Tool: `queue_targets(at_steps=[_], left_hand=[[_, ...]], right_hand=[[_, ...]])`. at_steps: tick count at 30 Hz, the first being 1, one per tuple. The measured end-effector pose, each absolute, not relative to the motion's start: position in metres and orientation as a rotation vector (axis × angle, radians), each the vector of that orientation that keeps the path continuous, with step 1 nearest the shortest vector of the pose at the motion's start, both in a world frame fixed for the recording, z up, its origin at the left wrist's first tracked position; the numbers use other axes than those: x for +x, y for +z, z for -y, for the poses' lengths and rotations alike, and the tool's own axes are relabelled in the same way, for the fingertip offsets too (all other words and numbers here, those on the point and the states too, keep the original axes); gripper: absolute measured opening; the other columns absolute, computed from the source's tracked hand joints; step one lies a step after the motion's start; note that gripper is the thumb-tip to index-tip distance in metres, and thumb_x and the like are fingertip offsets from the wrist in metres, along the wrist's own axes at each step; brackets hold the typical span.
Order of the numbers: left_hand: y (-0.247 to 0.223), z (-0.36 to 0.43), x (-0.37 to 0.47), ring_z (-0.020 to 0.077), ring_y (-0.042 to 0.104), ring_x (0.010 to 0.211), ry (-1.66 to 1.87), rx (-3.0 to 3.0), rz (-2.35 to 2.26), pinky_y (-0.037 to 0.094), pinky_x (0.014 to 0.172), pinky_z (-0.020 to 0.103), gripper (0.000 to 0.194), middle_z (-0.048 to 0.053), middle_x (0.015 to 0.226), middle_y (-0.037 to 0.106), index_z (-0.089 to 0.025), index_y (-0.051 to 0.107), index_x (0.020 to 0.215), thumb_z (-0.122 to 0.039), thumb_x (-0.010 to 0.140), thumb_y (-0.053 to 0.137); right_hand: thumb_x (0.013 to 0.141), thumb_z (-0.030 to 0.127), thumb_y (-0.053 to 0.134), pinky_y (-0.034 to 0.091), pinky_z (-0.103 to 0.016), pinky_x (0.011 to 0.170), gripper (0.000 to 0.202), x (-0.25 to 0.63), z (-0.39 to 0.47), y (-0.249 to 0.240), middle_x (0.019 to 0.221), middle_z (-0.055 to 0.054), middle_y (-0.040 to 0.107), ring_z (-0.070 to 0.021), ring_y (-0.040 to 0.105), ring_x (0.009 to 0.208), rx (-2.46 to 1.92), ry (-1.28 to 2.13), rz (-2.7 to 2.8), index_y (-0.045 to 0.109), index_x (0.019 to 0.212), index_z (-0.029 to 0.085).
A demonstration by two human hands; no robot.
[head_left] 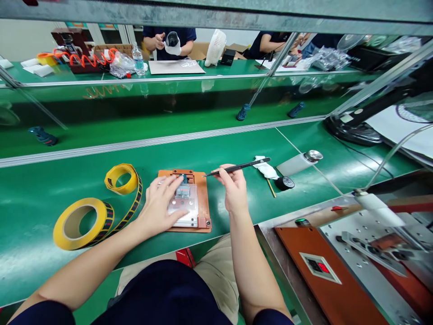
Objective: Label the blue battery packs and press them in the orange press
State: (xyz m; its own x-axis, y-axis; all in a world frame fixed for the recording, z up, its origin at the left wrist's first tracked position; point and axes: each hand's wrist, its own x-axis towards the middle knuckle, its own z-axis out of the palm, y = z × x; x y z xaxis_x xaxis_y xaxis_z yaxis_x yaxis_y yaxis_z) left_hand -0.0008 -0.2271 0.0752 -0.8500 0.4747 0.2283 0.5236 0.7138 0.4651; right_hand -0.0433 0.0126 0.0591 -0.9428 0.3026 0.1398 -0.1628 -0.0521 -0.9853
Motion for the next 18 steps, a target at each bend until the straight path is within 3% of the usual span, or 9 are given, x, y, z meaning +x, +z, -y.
queue_targets(at_steps=[3, 6, 8, 11, 15, 18], left_hand=[[0.074, 0.226, -0.009, 0.0338, 0.052, 0.128, -1.003, -0.718, 2.786, 0.045, 0.106, 0.052, 0.086, 0.017, 0.143, 0.053, -0.022, 0.03, 0.155, -0.045, 0.085, 0.074], [0.072, 0.23, 0.007, 0.0311, 0.056, 0.123, -0.959, -0.844, 2.42, 0.049, 0.105, 0.051, 0.078, 0.013, 0.134, 0.057, -0.028, 0.04, 0.149, -0.034, 0.082, 0.079], [0.07, 0.236, 0.03, 0.0257, 0.061, 0.114, -0.887, -1.044, 2.105, 0.052, 0.105, 0.049, 0.056, 0.008, 0.122, 0.061, -0.031, 0.057, 0.134, -0.023, 0.082, 0.079], [0.061, 0.245, 0.065, 0.0184, 0.066, 0.101, -0.801, -1.477, 1.89, 0.055, 0.104, 0.043, 0.021, 0.004, 0.106, 0.069, -0.024, 0.072, 0.102, -0.012, 0.085, 0.073], [0.047, 0.25, 0.084, 0.0184, 0.07, 0.101, -0.786, -1.697, 2.036, 0.056, 0.103, 0.037, 0.016, 0.009, 0.106, 0.076, -0.016, 0.073, 0.103, -0.01, 0.091, 0.064], [0.042, 0.248, 0.079, 0.0212, 0.071, 0.101, -0.881, -1.709, 2.112, 0.058, 0.097, 0.037, 0.023, 0.013, 0.106, 0.076, -0.013, 0.07, 0.112, -0.019, 0.091, 0.069]], right_hand=[[0.092, 0.039, 0.057, 0.052, -0.044, 0.087, 0.03, -0.03, -0.031, 0.043, 0.099, -0.007, 0.064, -0.0251, 0.063, 0.092, -0.192, 1.513, 2.281, 0.056, 0.117, 0.023], [0.095, 0.034, 0.043, 0.048, -0.05, 0.09, 0.031, -0.017, -0.047, 0.017, 0.101, -0.013, 0.063, -0.0305, 0.058, 0.097, -0.129, 1.055, 2.521, 0.058, 0.117, 0.017], [0.097, 0.032, 0.038, 0.048, -0.051, 0.088, 0.035, -0.009, -0.055, 0.0, 0.1, -0.017, 0.061, -0.0325, 0.055, 0.097, -0.089, 0.849, 2.588, 0.06, 0.118, 0.014], [0.097, 0.031, 0.039, 0.047, -0.051, 0.086, 0.037, 0.001, -0.065, -0.015, 0.103, -0.018, 0.058, -0.0331, 0.052, 0.096, -0.148, 0.628, 2.64, 0.063, 0.118, 0.014], [0.098, 0.039, 0.046, 0.042, -0.057, 0.092, 0.041, 0.008, -0.057, -0.001, 0.11, -0.019, 0.056, -0.0367, 0.048, 0.105, -0.256, 0.593, 2.598, 0.064, 0.127, 0.016], [0.101, 0.04, 0.047, 0.039, -0.054, 0.104, 0.037, 0.007, -0.034, 0.023, 0.119, -0.014, 0.055, -0.0328, 0.046, 0.117, 0.158, 0.983, 2.594, 0.066, 0.13, 0.026]])
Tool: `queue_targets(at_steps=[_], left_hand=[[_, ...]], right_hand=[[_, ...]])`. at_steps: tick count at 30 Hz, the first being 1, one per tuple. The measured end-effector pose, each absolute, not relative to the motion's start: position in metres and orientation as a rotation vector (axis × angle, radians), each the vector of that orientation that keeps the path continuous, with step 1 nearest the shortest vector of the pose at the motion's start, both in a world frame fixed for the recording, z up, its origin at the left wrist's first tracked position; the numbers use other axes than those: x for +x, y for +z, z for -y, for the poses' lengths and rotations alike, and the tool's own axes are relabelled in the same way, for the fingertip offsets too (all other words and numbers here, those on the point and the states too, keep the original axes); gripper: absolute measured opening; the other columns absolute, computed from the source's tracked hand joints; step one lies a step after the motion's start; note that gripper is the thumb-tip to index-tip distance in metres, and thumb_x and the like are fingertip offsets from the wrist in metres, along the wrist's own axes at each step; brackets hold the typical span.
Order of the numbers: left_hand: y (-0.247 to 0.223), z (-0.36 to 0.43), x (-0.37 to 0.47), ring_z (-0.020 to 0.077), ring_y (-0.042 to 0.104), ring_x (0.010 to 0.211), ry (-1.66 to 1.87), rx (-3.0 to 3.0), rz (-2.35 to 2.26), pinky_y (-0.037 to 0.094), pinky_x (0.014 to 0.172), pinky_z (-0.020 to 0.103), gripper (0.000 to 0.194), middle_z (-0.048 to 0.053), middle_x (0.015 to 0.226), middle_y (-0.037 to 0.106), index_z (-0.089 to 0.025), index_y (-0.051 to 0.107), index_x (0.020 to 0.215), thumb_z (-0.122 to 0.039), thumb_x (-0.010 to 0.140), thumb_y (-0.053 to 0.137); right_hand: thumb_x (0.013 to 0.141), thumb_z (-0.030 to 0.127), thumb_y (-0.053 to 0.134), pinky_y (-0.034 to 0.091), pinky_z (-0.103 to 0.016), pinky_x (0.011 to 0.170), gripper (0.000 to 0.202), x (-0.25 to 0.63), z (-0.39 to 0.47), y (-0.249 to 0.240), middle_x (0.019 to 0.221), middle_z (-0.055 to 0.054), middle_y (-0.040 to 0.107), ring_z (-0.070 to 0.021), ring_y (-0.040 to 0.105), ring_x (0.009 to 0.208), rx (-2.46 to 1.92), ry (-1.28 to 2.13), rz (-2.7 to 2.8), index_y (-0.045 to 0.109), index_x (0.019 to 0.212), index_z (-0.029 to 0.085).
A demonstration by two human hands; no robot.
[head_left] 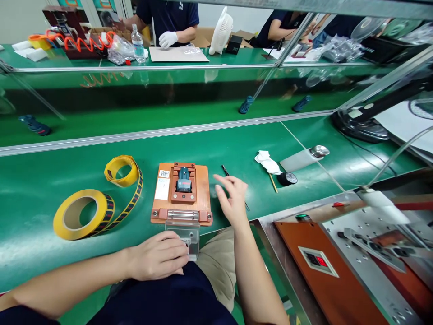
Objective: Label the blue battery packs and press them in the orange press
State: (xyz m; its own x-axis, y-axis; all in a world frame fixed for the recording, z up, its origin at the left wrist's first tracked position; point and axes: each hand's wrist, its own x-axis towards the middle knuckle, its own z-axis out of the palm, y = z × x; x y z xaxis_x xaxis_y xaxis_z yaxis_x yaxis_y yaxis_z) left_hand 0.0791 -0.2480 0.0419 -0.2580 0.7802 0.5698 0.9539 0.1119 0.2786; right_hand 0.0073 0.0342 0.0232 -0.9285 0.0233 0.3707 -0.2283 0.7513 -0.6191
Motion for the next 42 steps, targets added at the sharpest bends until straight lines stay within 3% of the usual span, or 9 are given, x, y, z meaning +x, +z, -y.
queue_targets(at_steps=[5, 13, 19, 27, 30, 33, 35, 39, 42], left_hand=[[0.041, 0.242, 0.069, 0.022, 0.072, 0.094, -0.948, -1.684, 2.143, 0.06, 0.083, 0.034, 0.026, 0.015, 0.103, 0.077, -0.008, 0.069, 0.112, -0.019, 0.089, 0.071], [0.041, 0.238, 0.066, 0.0182, 0.073, 0.089, -0.983, -1.639, 2.092, 0.059, 0.08, 0.029, 0.017, 0.01, 0.098, 0.079, -0.012, 0.071, 0.106, -0.019, 0.091, 0.067], [0.043, 0.237, 0.064, 0.0181, 0.072, 0.086, -1.04, -1.638, 2.069, 0.058, 0.079, 0.03, 0.017, 0.01, 0.098, 0.079, -0.01, 0.069, 0.107, -0.018, 0.094, 0.062], [0.035, 0.239, 0.066, 0.0231, 0.071, 0.086, -1.091, -1.664, 2.056, 0.058, 0.076, 0.035, 0.023, 0.014, 0.102, 0.077, -0.007, 0.066, 0.112, -0.012, 0.09, 0.062], [0.037, 0.241, 0.068, 0.0249, 0.072, 0.087, -1.101, -1.679, 2.029, 0.059, 0.075, 0.036, 0.03, 0.016, 0.102, 0.077, -0.007, 0.063, 0.119, -0.013, 0.09, 0.062], [0.047, 0.243, 0.066, 0.0246, 0.073, 0.091, -1.141, -1.615, 1.99, 0.06, 0.081, 0.037, 0.045, 0.016, 0.105, 0.077, -0.011, 0.056, 0.133, -0.012, 0.089, 0.062], [0.059, 0.24, 0.056, 0.0235, 0.072, 0.095, -1.176, -1.411, 2.026, 0.058, 0.086, 0.038, 0.051, 0.013, 0.108, 0.076, -0.019, 0.055, 0.138, -0.009, 0.088, 0.063], [0.09, 0.228, 0.015, 0.0251, 0.063, 0.118, -1.431, -0.585, 2.158, 0.05, 0.102, 0.043, 0.039, 0.009, 0.123, 0.069, -0.028, 0.066, 0.125, -0.016, 0.089, 0.067], [0.109, 0.217, -0.019, 0.0277, 0.061, 0.12, -2.091, -0.251, 2.143, 0.052, 0.099, 0.043, 0.042, 0.012, 0.13, 0.065, -0.025, 0.065, 0.128, -0.035, 0.088, 0.071]], right_hand=[[0.104, 0.04, 0.046, 0.034, -0.05, 0.113, 0.033, -0.002, 0.0, 0.038, 0.129, -0.006, 0.051, -0.0283, 0.042, 0.126, 0.762, 1.44, 2.616, 0.071, 0.125, 0.038], [0.103, 0.038, 0.049, 0.038, -0.047, 0.11, 0.03, -0.028, 0.006, 0.023, 0.127, -0.006, 0.048, -0.0269, 0.041, 0.124, 0.701, 1.469, 2.627, 0.07, 0.124, 0.042], [0.104, 0.04, 0.046, 0.031, -0.051, 0.114, 0.031, -0.02, 0.006, 0.028, 0.13, -0.007, 0.044, -0.0282, 0.04, 0.127, 0.847, 1.386, 2.644, 0.073, 0.122, 0.038], [0.104, 0.032, 0.043, 0.036, -0.047, 0.112, 0.034, -0.035, 0.018, 0.029, 0.122, -0.008, 0.046, -0.025, 0.043, 0.126, 0.56, 1.342, 2.676, 0.07, 0.124, 0.031], [0.096, 0.04, 0.058, 0.045, -0.045, 0.102, 0.03, -0.037, 0.021, 0.039, 0.114, -0.01, 0.052, -0.0265, 0.05, 0.115, 0.404, 1.26, 2.692, 0.066, 0.117, 0.021], [0.074, 0.051, 0.082, 0.049, -0.045, 0.091, 0.044, -0.033, 0.03, 0.055, 0.105, -0.009, 0.058, -0.0293, 0.054, 0.103, 0.426, 1.012, 2.85, 0.06, 0.095, 0.019], [0.07, 0.05, 0.085, 0.05, -0.045, 0.087, 0.046, -0.028, 0.037, 0.067, 0.099, -0.008, 0.061, -0.0296, 0.057, 0.099, 0.401, 0.916, 2.918, 0.057, 0.089, 0.02], [0.077, 0.036, 0.08, 0.05, -0.044, 0.09, 0.043, -0.012, 0.044, 0.091, 0.109, -0.009, 0.068, -0.0285, 0.064, 0.102, 0.343, 1.093, 2.789, 0.056, 0.109, 0.02], [0.075, 0.03, 0.08, 0.048, -0.046, 0.096, 0.049, 0.004, 0.042, 0.106, 0.116, -0.009, 0.069, -0.0288, 0.064, 0.108, 0.439, 1.159, 2.636, 0.055, 0.117, 0.022]])
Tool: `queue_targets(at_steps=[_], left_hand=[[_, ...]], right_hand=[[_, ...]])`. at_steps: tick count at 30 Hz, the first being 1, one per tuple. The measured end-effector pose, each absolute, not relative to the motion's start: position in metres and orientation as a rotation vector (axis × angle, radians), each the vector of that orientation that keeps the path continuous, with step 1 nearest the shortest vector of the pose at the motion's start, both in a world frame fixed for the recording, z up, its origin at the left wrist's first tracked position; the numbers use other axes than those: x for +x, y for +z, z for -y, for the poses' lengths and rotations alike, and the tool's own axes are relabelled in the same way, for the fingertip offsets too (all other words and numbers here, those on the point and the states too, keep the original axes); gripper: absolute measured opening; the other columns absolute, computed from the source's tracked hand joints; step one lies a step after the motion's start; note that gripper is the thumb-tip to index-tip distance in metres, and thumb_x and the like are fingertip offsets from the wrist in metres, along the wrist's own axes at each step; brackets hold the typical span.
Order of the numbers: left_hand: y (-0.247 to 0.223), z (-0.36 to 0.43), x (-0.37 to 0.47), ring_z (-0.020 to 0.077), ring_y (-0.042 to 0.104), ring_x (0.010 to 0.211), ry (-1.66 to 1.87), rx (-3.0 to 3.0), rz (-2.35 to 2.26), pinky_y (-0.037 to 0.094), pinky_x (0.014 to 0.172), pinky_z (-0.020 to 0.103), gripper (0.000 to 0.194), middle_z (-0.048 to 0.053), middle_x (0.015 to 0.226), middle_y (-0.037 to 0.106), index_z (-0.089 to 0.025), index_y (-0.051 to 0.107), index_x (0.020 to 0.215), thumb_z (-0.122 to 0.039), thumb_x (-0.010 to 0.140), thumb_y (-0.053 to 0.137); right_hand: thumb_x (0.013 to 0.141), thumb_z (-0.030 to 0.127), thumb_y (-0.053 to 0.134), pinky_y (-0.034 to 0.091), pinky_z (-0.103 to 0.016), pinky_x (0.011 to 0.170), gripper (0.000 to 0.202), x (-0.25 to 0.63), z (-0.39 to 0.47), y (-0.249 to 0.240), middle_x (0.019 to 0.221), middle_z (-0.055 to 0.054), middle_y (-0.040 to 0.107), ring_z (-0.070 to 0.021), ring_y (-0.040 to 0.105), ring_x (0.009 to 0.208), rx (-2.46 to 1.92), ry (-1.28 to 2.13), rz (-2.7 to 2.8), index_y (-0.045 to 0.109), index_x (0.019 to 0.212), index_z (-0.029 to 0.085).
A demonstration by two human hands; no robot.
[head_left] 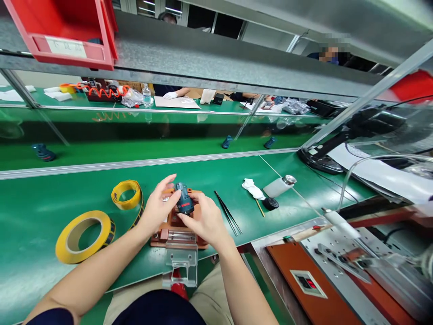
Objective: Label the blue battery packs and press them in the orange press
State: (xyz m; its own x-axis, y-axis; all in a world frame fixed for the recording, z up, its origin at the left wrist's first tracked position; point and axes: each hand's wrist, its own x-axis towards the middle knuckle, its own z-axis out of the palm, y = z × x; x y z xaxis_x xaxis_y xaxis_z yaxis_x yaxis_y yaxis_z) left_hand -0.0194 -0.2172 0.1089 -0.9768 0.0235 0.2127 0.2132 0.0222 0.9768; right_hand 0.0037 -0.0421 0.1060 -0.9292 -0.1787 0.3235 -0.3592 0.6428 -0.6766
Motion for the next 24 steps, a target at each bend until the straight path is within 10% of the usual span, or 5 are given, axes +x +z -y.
queue_targets(at_steps=[7, 13, 24], left_hand=[[0.129, 0.192, -0.027, 0.0208, 0.07, 0.098, -2.773, -0.295, 1.777, 0.056, 0.089, 0.03, 0.042, 0.009, 0.108, 0.073, -0.018, 0.071, 0.114, -0.037, 0.079, 0.083], [0.131, 0.181, -0.018, 0.0216, 0.071, 0.095, -2.882, -0.316, 1.686, 0.057, 0.083, 0.029, 0.038, 0.01, 0.105, 0.074, -0.019, 0.074, 0.11, -0.034, 0.077, 0.084], [0.125, 0.181, -0.024, 0.0125, 0.054, 0.069, -2.315, -0.24, 2.004, 0.045, 0.067, 0.022, 0.024, -0.003, 0.073, 0.061, -0.021, 0.067, 0.084, -0.044, 0.084, 0.074]], right_hand=[[0.087, 0.049, 0.068, 0.053, -0.032, 0.072, 0.039, 0.023, 0.032, 0.115, 0.094, -0.004, 0.067, -0.0185, 0.065, 0.079, 0.27, 2.033, 2.342, 0.055, 0.112, 0.021], [0.091, 0.056, 0.061, 0.02, -0.016, 0.043, 0.037, 0.024, 0.044, 0.099, 0.069, 0.006, 0.049, -0.0058, 0.03, 0.049, 0.048, 2.558, 1.881, 0.045, 0.089, 0.023], [0.088, 0.079, 0.045, 0.011, -0.016, 0.039, 0.061, 0.037, 0.067, 0.116, 0.064, 0.004, 0.047, -0.0059, 0.02, 0.046, -0.098, 3.117, 1.743, 0.05, 0.1, 0.02]])
